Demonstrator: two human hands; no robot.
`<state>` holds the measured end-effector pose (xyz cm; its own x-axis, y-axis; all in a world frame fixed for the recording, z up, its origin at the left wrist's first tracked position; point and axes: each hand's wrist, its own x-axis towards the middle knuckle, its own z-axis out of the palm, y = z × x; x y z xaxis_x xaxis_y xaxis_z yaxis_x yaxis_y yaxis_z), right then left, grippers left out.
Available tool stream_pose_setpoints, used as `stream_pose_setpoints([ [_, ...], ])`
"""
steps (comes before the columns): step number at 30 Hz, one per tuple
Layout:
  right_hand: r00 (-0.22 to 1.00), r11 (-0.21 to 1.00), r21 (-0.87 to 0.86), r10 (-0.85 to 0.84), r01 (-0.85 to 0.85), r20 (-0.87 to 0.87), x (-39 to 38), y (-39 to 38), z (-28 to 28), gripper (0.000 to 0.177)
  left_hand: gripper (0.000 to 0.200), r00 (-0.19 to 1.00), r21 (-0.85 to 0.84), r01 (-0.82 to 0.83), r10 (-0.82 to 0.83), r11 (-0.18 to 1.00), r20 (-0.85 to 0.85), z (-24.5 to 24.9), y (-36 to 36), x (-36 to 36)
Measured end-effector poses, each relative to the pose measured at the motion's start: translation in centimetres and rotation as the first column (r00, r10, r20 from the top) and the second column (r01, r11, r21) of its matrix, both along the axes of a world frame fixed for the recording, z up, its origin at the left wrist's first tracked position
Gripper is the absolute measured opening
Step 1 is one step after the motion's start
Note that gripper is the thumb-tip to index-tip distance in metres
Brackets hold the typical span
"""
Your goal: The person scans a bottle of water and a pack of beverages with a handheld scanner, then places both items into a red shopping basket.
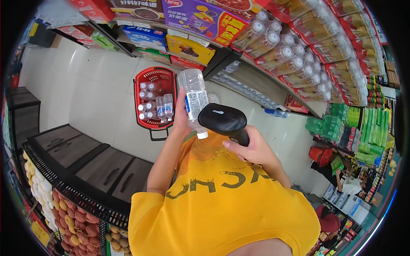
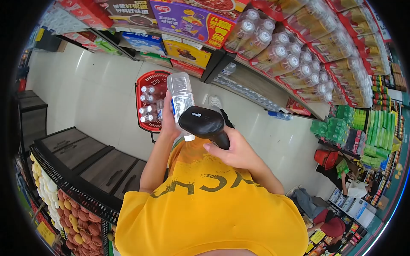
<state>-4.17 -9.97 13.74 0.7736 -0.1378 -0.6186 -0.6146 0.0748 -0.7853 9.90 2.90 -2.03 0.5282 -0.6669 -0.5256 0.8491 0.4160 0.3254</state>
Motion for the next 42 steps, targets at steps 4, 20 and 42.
stream_pose_setpoints([
  [4, 1.0, 1.0, 0.005, -0.022, 0.022, 0.017, -1.2, -2.2, -0.4, 0.035, 0.056, 0.996, -0.012, 0.059, -0.059, 0.998, -0.074, 0.1, -2.7, -1.3],
  [20, 0.993, 0.988, 0.152, -0.016, 0.034, -0.117, -11.3, -23.3, -5.4, 0.028, 0.066, 0.973, -0.027, 0.045, -0.05, 0.999, -0.226, -9.2, -21.9, -9.7],
  [42, 0.825, 0.922, 0.071, -0.304, 0.381, -0.477, -20.6, -34.3, -13.4, 0.024, 0.071, 0.905, -0.154, -0.405, 0.372, 0.901, -0.204, -38.6, -40.6, -4.9],
])
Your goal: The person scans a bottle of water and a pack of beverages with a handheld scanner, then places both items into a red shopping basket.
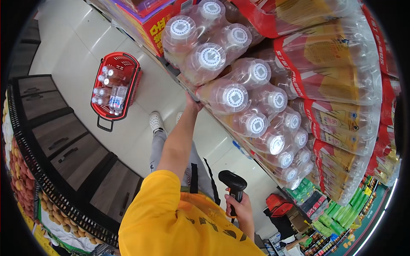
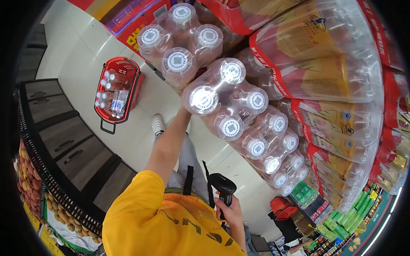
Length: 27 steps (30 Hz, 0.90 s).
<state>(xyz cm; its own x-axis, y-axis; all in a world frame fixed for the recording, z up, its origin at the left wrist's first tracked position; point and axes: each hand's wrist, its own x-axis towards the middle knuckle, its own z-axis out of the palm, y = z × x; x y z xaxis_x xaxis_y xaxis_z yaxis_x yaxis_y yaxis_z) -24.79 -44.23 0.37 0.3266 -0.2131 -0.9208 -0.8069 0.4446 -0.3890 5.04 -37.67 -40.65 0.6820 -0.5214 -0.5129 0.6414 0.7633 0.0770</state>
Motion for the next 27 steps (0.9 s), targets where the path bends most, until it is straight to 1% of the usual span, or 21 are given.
stream_pose_setpoints([
  [2, 1.0, 1.0, 0.001, -0.019, 0.019, -0.01, 0.0, -0.3, -0.3, 0.025, 0.072, 0.999, 0.008, -0.015, 0.015, 1.0, -0.044, -1.2, 0.1, -0.1],
  [5, 0.998, 0.999, 0.004, -0.052, 0.052, -0.024, -0.3, -0.6, -0.4, 0.025, 0.071, 0.993, -0.003, -0.022, 0.021, 1.0, -0.12, -0.8, 0.6, 0.1],
  [7, 0.998, 0.999, 0.0, -0.051, 0.051, -0.029, -0.5, -0.9, -0.6, 0.025, 0.07, 0.997, -0.016, 0.015, -0.017, 1.0, -0.079, -1.6, 0.9, 0.7],
  [10, 0.999, 0.999, -0.001, -0.039, 0.039, -0.028, -0.8, -1.1, -1.1, 0.025, 0.068, 1.0, 0.082, 0.002, -0.002, 0.997, 0.004, -1.6, 0.4, 1.1],
  [11, 0.999, 0.999, 0.001, -0.043, 0.043, -0.014, -0.9, -1.2, -1.3, 0.024, 0.068, 1.0, 0.081, -0.016, 0.016, 0.997, 0.006, -1.5, 0.1, 1.0],
  [13, 0.998, 0.998, 0.006, -0.063, 0.063, -0.021, -1.0, -1.3, -1.4, 0.024, 0.066, 0.983, -0.056, -0.183, 0.182, 0.981, -0.022, -2.1, -1.1, 1.8],
  [15, 0.997, 0.997, 0.011, -0.079, 0.08, -0.023, -1.3, -1.3, -1.4, 0.024, 0.066, 0.989, -0.104, -0.128, 0.12, 0.986, -0.081, -2.1, -0.2, 1.3],
  [18, 0.996, 0.996, 0.017, -0.089, 0.09, -0.018, -1.9, -1.2, -1.7, 0.025, 0.065, 0.996, -0.009, -0.065, 0.065, 0.998, -0.061, -0.7, 0.0, 1.4],
  [20, 0.996, 0.996, 0.017, -0.083, 0.083, -0.019, -2.1, -1.1, -1.9, 0.025, 0.064, 0.997, -0.028, -0.064, 0.063, 0.998, -0.041, 0.8, 0.0, 2.0],
  [23, 0.995, 0.996, 0.016, -0.09, 0.091, -0.036, -1.7, -0.8, -1.7, 0.026, 0.064, 0.998, 0.007, -0.047, 0.048, 0.999, -0.045, 1.9, 0.4, 2.3],
  [26, 0.995, 0.996, 0.007, -0.092, 0.092, -0.032, -1.8, -0.8, -1.8, 0.026, 0.064, 0.997, -0.019, -0.015, 0.014, 1.0, -0.078, 0.4, 0.4, 2.4],
  [27, 0.996, 0.996, 0.002, -0.087, 0.087, -0.025, -1.8, -0.8, -1.8, 0.025, 0.065, 0.993, 0.011, 0.022, -0.021, 1.0, -0.119, -0.2, 0.4, 2.5],
])
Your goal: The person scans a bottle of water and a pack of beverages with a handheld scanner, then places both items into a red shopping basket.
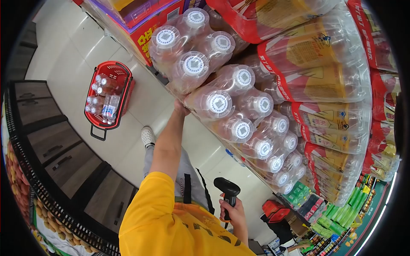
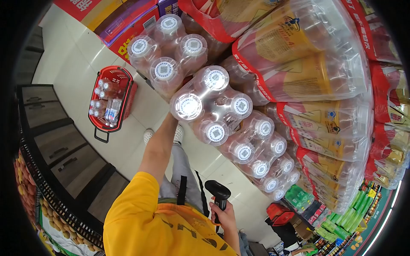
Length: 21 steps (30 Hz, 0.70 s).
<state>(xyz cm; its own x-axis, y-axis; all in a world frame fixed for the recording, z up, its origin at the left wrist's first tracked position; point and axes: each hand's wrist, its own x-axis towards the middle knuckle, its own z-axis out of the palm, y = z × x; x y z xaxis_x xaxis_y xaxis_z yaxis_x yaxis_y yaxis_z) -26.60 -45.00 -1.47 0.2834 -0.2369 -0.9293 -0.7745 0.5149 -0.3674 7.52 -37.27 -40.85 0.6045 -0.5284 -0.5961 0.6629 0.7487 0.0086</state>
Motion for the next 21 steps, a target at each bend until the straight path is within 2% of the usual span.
stream_pose_setpoints([
  [2, 1.0, 1.0, -0.01, 0.013, -0.013, 0.013, -0.1, 0.0, 0.1, 0.025, 0.065, 0.987, -0.044, 0.041, -0.033, 0.998, 0.156, -2.7, 0.7, -0.6],
  [3, 0.999, 0.999, -0.017, 0.036, -0.035, 0.025, -0.2, 0.1, -0.1, 0.026, 0.064, 0.971, -0.06, 0.063, -0.047, 0.996, 0.235, -2.3, 1.2, -0.6],
  [4, 0.997, 0.998, -0.023, 0.059, -0.058, 0.041, -0.3, 0.1, -0.4, 0.026, 0.072, 0.998, -0.043, 0.035, -0.033, 0.998, 0.057, -1.8, 1.6, -0.5],
  [5, 0.995, 0.996, -0.026, 0.083, -0.082, 0.055, -0.5, 0.2, -0.7, 0.027, 0.075, 0.988, 0.074, 0.056, -0.044, 0.996, -0.147, -1.1, 2.1, -0.7],
  [7, 0.993, 0.996, -0.007, 0.09, -0.09, 0.078, 0.0, 0.5, -0.9, 0.027, 0.081, 0.847, 0.281, 0.155, 0.019, 0.947, -0.531, 4.1, 3.6, -1.7],
  [8, 0.991, 0.995, 0.003, 0.095, -0.095, 0.09, 0.3, 0.6, -1.0, 0.026, 0.087, 0.833, 0.33, 0.209, 0.01, 0.92, -0.553, 3.6, 5.1, -2.8],
  [11, 0.984, 0.991, 0.011, 0.131, -0.134, 0.124, 1.8, 1.0, -0.8, 0.027, 0.083, 0.898, 0.452, 0.361, -0.173, 0.816, -0.405, 1.8, 12.2, -7.6],
  [12, 0.979, 0.988, -0.003, 0.155, -0.156, 0.136, 2.3, 1.2, -0.8, 0.026, 0.082, 0.904, 0.553, 0.387, -0.187, 0.738, -0.384, 0.3, 15.5, -9.9],
  [13, 0.968, 0.981, -0.018, 0.193, -0.193, 0.158, 2.8, 1.2, -0.9, 0.025, 0.081, 0.911, 0.647, 0.399, -0.201, 0.65, -0.36, 0.8, 18.6, -11.6],
  [15, 0.944, 0.961, -0.037, 0.275, -0.273, 0.182, 4.3, 1.4, -1.0, 0.025, 0.071, 0.896, 0.811, 0.443, -0.213, 0.382, -0.39, 3.2, 25.2, -15.2],
  [17, 0.908, 0.931, -0.058, 0.364, -0.36, 0.21, 5.6, 1.7, -1.5, 0.026, 0.059, 0.868, 0.862, 0.493, -0.145, 0.118, -0.476, 3.9, 31.9, -19.7],
  [19, 0.88, 0.908, -0.09, 0.419, -0.41, 0.225, 7.5, 2.5, -1.3, 0.023, 0.052, 0.836, 0.834, 0.547, -0.109, 0.069, -0.538, 6.8, 37.5, -24.0],
  [21, 0.836, 0.876, -0.106, 0.482, -0.471, 0.261, 9.4, 3.1, -1.6, 0.023, 0.049, 0.821, 0.818, 0.571, -0.023, 0.063, -0.571, 7.7, 41.7, -28.5],
])
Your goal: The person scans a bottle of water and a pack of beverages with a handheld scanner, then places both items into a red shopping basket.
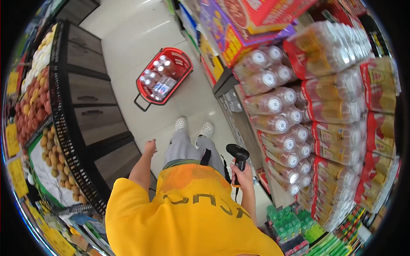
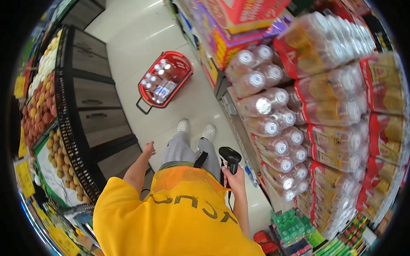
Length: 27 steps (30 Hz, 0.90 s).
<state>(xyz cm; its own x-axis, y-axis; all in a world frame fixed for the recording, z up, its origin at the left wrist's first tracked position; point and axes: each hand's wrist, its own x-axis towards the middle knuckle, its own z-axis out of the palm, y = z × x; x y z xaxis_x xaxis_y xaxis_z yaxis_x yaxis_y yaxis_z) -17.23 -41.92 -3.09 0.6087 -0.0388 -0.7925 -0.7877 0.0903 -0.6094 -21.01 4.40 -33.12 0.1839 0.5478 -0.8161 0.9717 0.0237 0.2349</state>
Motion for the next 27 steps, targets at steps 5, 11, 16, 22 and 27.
stream_pose_setpoints([
  [5, 0.99, 0.991, 0.034, 0.124, -0.126, 0.065, 4.4, 2.5, -0.5, 0.021, 0.047, 0.993, -0.034, -0.07, 0.066, 0.997, -0.095, 2.5, 2.9, -6.3],
  [11, 0.986, 0.987, -0.024, 0.161, -0.159, 0.052, 8.1, 6.6, -0.3, 0.022, 0.046, 0.999, -0.146, -0.022, 0.018, 0.989, -0.028, 1.2, 2.8, -2.6],
  [16, 0.995, 0.988, -0.119, 0.101, -0.101, -0.006, 10.8, 10.9, -0.8, 0.024, 0.038, 0.985, -0.193, 0.152, -0.134, 0.969, 0.106, -0.9, 6.0, 7.4],
  [22, 0.995, 0.978, -0.209, -0.026, 0.006, -0.091, 12.4, 17.0, -1.2, 0.022, 0.034, 0.953, -0.217, 0.291, -0.262, 0.932, 0.153, -4.9, 11.2, 18.5],
  [27, 0.966, 0.965, -0.26, -0.088, 0.023, -0.243, 13.3, 21.3, -1.1, 0.025, 0.036, 0.906, -0.133, 0.41, -0.386, 0.902, 0.174, -10.0, 12.2, 23.4],
])
